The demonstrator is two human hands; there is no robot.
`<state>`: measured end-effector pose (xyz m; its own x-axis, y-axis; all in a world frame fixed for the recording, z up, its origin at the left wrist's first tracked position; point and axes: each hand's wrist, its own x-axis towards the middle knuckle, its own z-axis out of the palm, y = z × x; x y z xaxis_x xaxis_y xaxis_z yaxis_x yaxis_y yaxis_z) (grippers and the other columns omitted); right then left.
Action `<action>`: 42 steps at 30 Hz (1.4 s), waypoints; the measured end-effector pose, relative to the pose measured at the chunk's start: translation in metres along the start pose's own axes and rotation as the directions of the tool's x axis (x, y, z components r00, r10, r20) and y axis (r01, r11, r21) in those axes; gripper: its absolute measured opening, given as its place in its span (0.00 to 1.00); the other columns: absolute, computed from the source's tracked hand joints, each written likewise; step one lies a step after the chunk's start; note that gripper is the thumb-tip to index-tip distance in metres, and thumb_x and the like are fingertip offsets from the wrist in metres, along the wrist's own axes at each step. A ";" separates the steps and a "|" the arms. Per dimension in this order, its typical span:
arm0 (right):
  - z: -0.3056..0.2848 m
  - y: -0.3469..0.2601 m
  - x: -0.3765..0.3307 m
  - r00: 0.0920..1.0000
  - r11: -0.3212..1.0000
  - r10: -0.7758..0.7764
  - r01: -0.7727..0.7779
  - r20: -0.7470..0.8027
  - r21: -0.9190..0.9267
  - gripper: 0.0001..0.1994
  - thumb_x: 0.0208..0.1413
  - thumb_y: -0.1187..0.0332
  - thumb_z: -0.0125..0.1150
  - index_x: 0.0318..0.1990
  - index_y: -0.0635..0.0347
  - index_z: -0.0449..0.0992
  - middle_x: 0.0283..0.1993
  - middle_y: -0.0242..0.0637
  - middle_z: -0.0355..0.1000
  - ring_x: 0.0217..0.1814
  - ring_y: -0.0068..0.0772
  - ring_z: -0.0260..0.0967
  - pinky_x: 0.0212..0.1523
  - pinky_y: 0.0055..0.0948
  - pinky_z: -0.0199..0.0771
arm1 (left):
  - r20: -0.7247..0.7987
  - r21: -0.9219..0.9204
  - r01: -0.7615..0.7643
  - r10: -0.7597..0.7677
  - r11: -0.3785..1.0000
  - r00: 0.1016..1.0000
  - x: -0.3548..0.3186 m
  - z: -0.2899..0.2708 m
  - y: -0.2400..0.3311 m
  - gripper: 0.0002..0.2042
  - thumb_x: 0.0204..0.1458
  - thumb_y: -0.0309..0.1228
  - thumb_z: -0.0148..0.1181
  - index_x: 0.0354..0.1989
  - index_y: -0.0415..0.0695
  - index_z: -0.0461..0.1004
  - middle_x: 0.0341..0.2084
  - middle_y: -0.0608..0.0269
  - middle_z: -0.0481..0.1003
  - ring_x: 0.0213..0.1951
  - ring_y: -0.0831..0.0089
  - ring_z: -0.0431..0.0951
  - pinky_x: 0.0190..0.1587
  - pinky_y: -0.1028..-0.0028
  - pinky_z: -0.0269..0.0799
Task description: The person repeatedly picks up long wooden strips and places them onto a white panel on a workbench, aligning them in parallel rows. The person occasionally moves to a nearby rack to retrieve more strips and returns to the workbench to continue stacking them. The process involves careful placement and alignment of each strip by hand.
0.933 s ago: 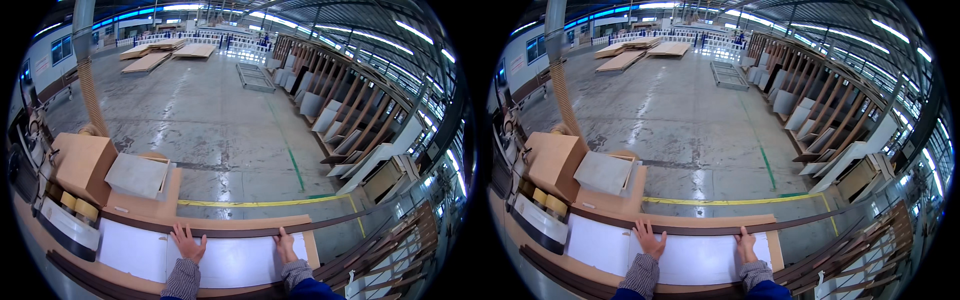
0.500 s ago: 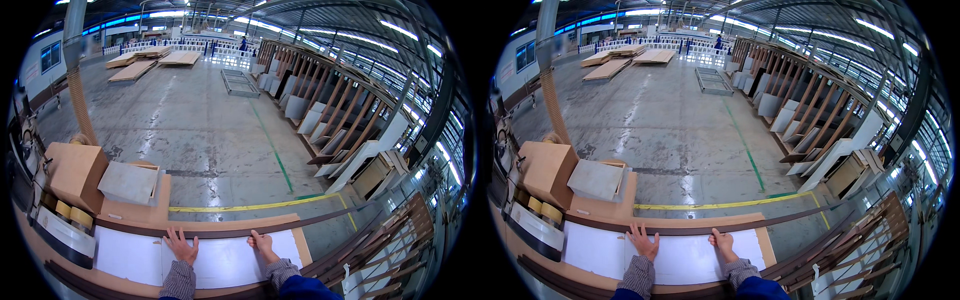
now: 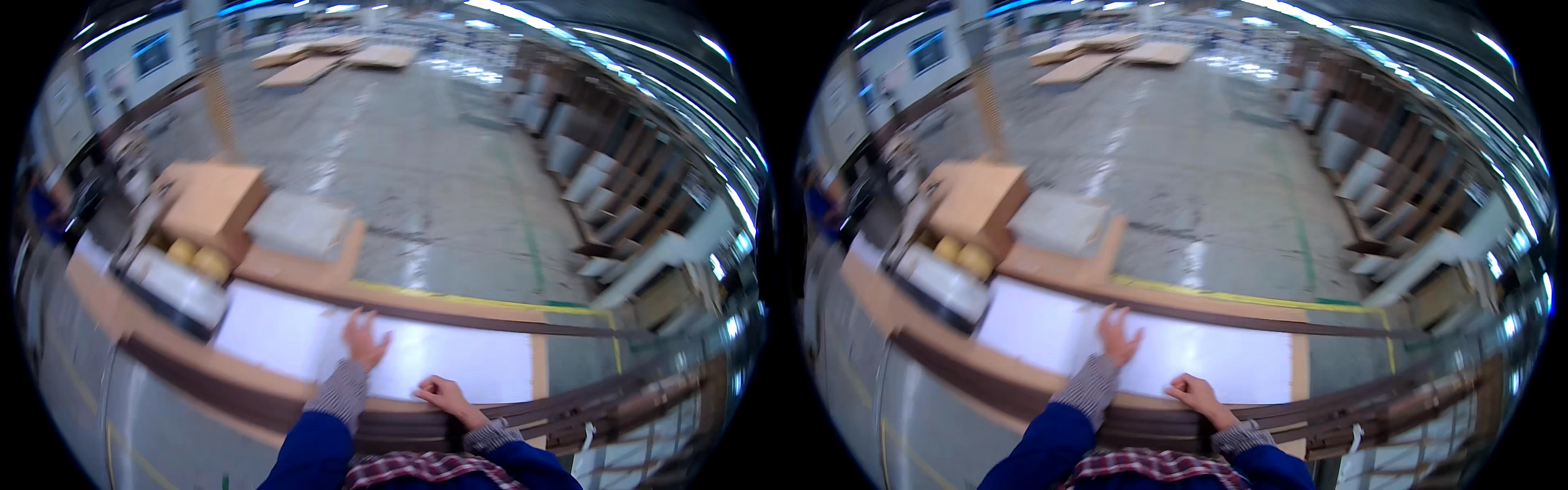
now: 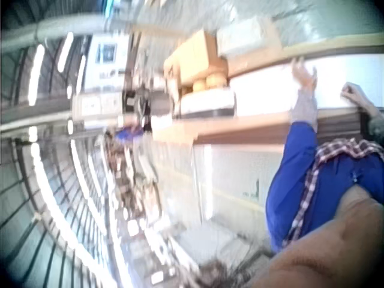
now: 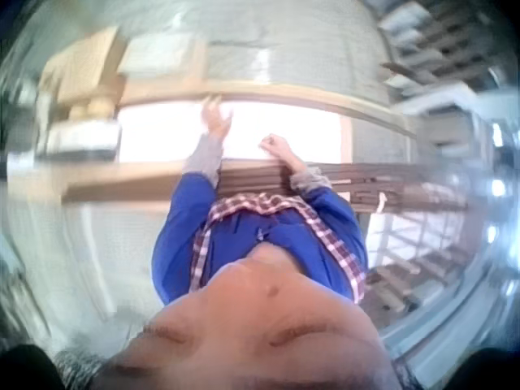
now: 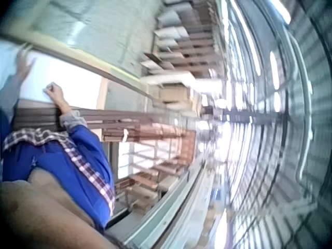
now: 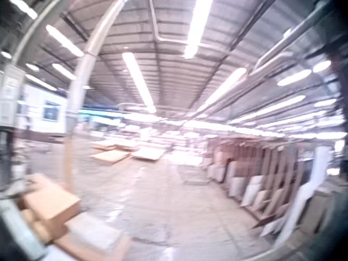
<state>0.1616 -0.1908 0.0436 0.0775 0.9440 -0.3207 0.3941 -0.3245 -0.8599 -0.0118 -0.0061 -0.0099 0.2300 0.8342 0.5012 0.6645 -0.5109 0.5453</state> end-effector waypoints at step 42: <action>-0.101 0.110 -0.059 0.657 0.699 -0.458 -0.149 -0.598 -0.699 0.29 0.51 0.44 0.53 0.52 0.59 0.68 0.56 0.50 0.59 0.63 0.50 0.51 0.59 0.49 0.52 | 0.386 0.285 -0.170 0.050 0.943 0.921 -0.082 -0.203 -0.076 0.30 0.41 0.44 0.64 0.50 0.38 0.65 0.45 0.48 0.66 0.51 0.51 0.62 0.59 0.50 0.46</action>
<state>0.2928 -0.2756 0.0081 0.4186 0.8049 0.4206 0.9042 -0.3262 -0.2756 -0.2253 -0.0780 0.0443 0.5195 0.8231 0.2293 0.7902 -0.5649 0.2376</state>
